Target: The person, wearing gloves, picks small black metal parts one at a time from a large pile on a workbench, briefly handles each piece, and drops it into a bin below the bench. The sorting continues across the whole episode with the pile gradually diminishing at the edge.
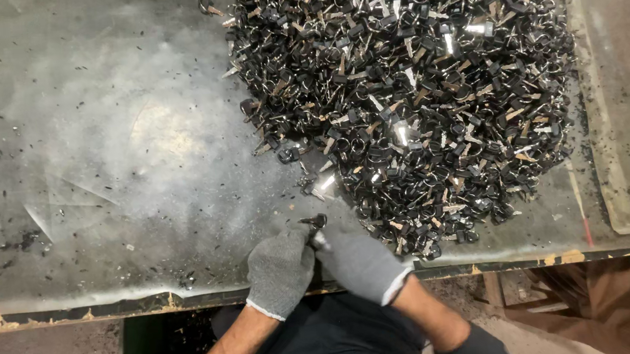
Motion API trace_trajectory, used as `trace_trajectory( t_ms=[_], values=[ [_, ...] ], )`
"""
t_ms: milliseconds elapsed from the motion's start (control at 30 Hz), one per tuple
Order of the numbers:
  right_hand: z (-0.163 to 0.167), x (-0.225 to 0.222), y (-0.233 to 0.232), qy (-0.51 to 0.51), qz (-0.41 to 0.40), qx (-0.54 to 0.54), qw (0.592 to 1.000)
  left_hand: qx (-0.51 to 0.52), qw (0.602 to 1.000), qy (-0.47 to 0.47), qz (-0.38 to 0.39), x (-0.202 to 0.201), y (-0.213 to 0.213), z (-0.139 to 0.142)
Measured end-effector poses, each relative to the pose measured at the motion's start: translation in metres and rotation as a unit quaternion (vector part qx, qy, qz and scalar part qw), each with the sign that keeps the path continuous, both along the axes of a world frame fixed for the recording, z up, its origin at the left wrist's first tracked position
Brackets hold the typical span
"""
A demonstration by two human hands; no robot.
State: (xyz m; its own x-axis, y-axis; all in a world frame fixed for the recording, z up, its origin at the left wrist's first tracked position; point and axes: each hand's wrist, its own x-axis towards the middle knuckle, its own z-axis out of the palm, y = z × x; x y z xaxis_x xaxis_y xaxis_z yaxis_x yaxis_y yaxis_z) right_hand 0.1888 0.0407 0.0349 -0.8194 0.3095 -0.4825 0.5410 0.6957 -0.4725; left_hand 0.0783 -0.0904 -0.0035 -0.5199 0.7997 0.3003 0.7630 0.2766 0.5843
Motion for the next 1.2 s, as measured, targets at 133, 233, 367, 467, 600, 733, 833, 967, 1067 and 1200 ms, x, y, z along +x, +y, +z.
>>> trace_trajectory(
  t_ms=[133, 233, 367, 467, 600, 733, 833, 967, 1067, 1200],
  values=[
    [0.002, 0.001, -0.008, 0.014, -0.05, 0.122, 0.991, -0.011, 1.0, 0.016, -0.015, -0.004, 0.003, 0.002],
    [0.005, -0.003, -0.004, 0.064, -0.023, 0.139, 0.988, -0.095, 0.995, 0.003, -0.01, -0.006, 0.008, 0.016],
    [0.011, -0.002, 0.0, -0.031, -0.051, 0.023, 0.998, -0.386, 0.917, -0.055, -0.086, -0.016, 0.006, 0.048],
    [0.012, 0.007, -0.007, 0.163, 0.016, 0.148, 0.975, -0.371, 0.915, -0.133, -0.085, -0.029, 0.003, 0.065],
    [0.002, 0.009, -0.022, -0.045, 0.034, 0.001, 0.998, -0.048, 0.99, -0.026, -0.131, -0.045, 0.022, 0.056],
    [0.002, -0.004, -0.025, 0.041, 0.059, 0.101, 0.992, -0.132, 0.973, 0.084, -0.169, -0.051, 0.043, 0.034],
    [0.013, -0.005, -0.019, -0.017, -0.042, 0.162, 0.986, -0.295, 0.942, -0.098, -0.129, -0.05, 0.043, 0.023],
    [0.018, 0.005, -0.007, -0.058, -0.157, 0.009, 0.986, -0.121, 0.98, -0.155, -0.023, -0.041, 0.027, 0.012],
    [0.0, 0.003, -0.005, -0.02, -0.111, 0.018, 0.993, -0.13, 0.983, -0.125, -0.018, -0.035, 0.02, 0.002],
    [-0.021, -0.009, -0.008, 0.225, -0.033, 0.187, 0.956, -0.106, 0.992, -0.046, -0.049, -0.034, 0.02, -0.011]
  ],
)
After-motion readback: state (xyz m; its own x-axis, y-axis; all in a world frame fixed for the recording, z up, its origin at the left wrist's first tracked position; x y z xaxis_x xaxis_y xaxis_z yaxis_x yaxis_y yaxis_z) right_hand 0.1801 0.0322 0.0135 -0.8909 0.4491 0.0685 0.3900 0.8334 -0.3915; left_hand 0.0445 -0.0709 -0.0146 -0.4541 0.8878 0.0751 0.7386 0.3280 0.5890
